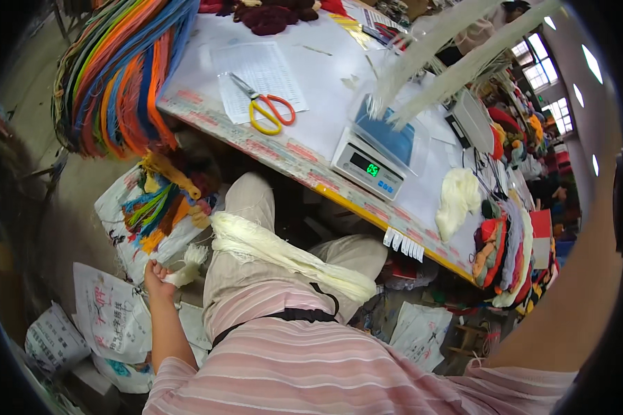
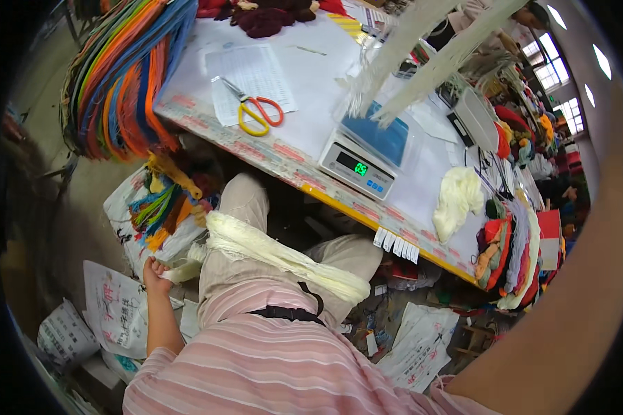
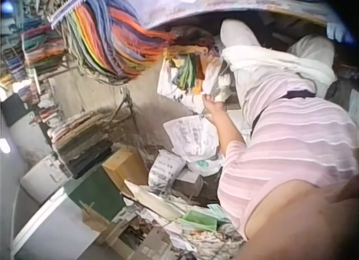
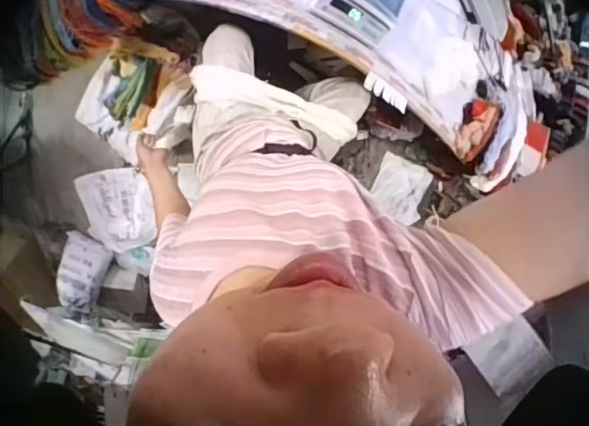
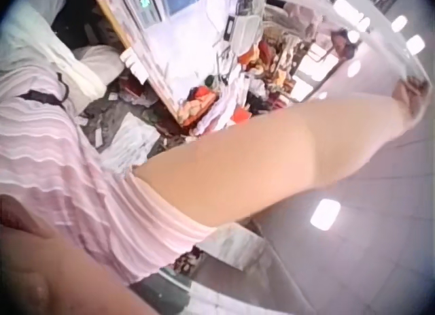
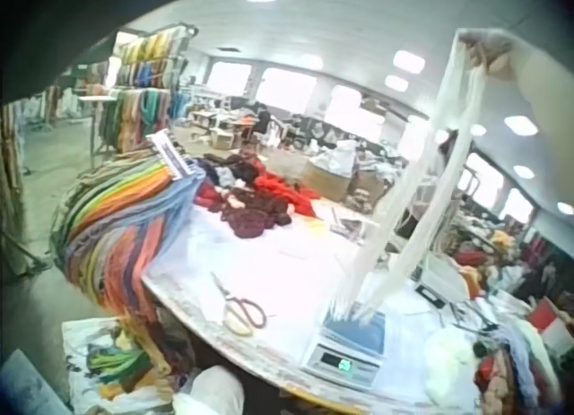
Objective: The recorder is weighing bundles of white yarn on a digital scale, trimming them with scissors, and tagging them.
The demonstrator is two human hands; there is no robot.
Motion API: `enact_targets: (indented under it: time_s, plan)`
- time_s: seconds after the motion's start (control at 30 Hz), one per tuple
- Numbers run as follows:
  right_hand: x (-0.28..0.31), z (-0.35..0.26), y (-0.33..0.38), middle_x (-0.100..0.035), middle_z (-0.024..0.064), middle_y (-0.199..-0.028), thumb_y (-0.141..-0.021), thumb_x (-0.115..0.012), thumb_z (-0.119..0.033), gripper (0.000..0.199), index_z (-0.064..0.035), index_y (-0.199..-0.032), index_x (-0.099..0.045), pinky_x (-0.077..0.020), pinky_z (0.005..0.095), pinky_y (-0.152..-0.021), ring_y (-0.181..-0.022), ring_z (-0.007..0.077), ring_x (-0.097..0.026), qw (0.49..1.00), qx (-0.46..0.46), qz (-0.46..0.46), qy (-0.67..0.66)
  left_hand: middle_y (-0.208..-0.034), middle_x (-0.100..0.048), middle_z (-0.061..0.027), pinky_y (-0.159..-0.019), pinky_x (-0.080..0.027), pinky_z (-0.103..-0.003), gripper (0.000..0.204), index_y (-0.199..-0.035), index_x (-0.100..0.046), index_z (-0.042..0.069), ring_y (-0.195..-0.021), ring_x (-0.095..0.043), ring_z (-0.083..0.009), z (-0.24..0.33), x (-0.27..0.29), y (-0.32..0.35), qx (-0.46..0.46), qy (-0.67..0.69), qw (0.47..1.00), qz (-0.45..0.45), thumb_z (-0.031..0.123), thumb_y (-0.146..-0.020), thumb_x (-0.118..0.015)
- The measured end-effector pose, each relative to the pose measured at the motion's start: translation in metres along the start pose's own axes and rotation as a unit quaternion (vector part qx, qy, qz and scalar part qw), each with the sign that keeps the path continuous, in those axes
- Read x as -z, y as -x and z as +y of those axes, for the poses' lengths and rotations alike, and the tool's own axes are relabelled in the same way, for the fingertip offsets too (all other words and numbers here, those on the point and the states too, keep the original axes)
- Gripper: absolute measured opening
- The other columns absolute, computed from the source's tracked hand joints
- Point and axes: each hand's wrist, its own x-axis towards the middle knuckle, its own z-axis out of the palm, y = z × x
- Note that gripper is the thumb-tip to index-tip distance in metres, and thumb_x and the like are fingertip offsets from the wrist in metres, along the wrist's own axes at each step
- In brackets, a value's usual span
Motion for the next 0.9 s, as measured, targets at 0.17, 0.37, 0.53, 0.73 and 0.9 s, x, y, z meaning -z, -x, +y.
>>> enact_targets:
  time_s: [0.17, 0.37, 0.53, 0.73, 0.9]
  plan:
    - [-0.025, 0.122, -0.004, -0.057, 0.0009, -0.069, -0.089, -0.052, -0.011, 0.014, -0.0027, -0.087, -0.063, -0.0417, 0.0254, -0.065, -0.063, 0.0131, -0.052, 0.999, 0.013, -0.046, 0.006, -0.055, -0.034, 0.0074, -0.048, -0.034, -0.026, 0.013, -0.082, -0.048, 0.013, -0.042, -0.028, -0.0076, -0.008, -0.018, 0.010, 0.004, -0.024, 1.000, -0.004, 0.022, -0.091, -0.051]
    - [-0.184, 0.320, 0.010, -0.054, 0.0014, -0.064, -0.074, -0.062, -0.010, 0.004, -0.0060, -0.073, -0.062, -0.0348, 0.0242, -0.042, -0.049, 0.0104, -0.046, 0.912, -0.225, 0.329, -0.095, -0.055, -0.034, 0.0074, -0.048, -0.035, -0.025, 0.013, -0.084, -0.048, 0.013, -0.043, -0.029, -0.0064, 0.003, -0.023, 0.008, 0.023, -0.019, 0.999, -0.044, 0.023, -0.092, -0.049]
    - [-0.252, 0.423, 0.049, -0.059, 0.0059, -0.072, -0.082, -0.068, -0.020, 0.020, -0.0029, -0.081, -0.058, -0.0452, 0.0239, -0.050, -0.060, 0.0127, -0.057, 0.809, -0.305, 0.374, -0.335, -0.056, -0.034, 0.0070, -0.049, -0.035, -0.025, 0.012, -0.084, -0.049, 0.013, -0.043, -0.030, -0.0064, 0.017, -0.054, 0.024, -0.002, -0.050, 0.997, -0.060, 0.021, -0.093, -0.047]
    - [-0.283, 0.444, 0.080, -0.057, 0.0075, -0.110, -0.080, -0.067, -0.037, 0.048, -0.0100, -0.117, -0.050, -0.0372, 0.0386, -0.091, -0.106, 0.0202, -0.054, 0.760, -0.209, 0.365, -0.494, -0.057, -0.037, 0.0060, -0.052, -0.035, -0.024, 0.012, -0.085, -0.051, 0.012, -0.045, -0.031, -0.0066, 0.032, -0.095, 0.049, -0.049, -0.102, 0.989, -0.099, 0.020, -0.093, -0.047]
    - [-0.294, 0.451, 0.083, -0.056, 0.0076, -0.113, -0.082, -0.065, -0.041, 0.061, -0.0060, -0.128, -0.045, -0.0376, 0.0378, -0.091, -0.105, 0.0193, -0.053, 0.717, -0.165, 0.436, -0.518, -0.058, -0.036, 0.0051, -0.052, -0.035, -0.025, 0.010, -0.086, -0.050, 0.011, -0.046, -0.032, -0.0067, 0.042, -0.124, 0.072, -0.091, -0.101, 0.979, -0.154, 0.018, -0.093, -0.049]
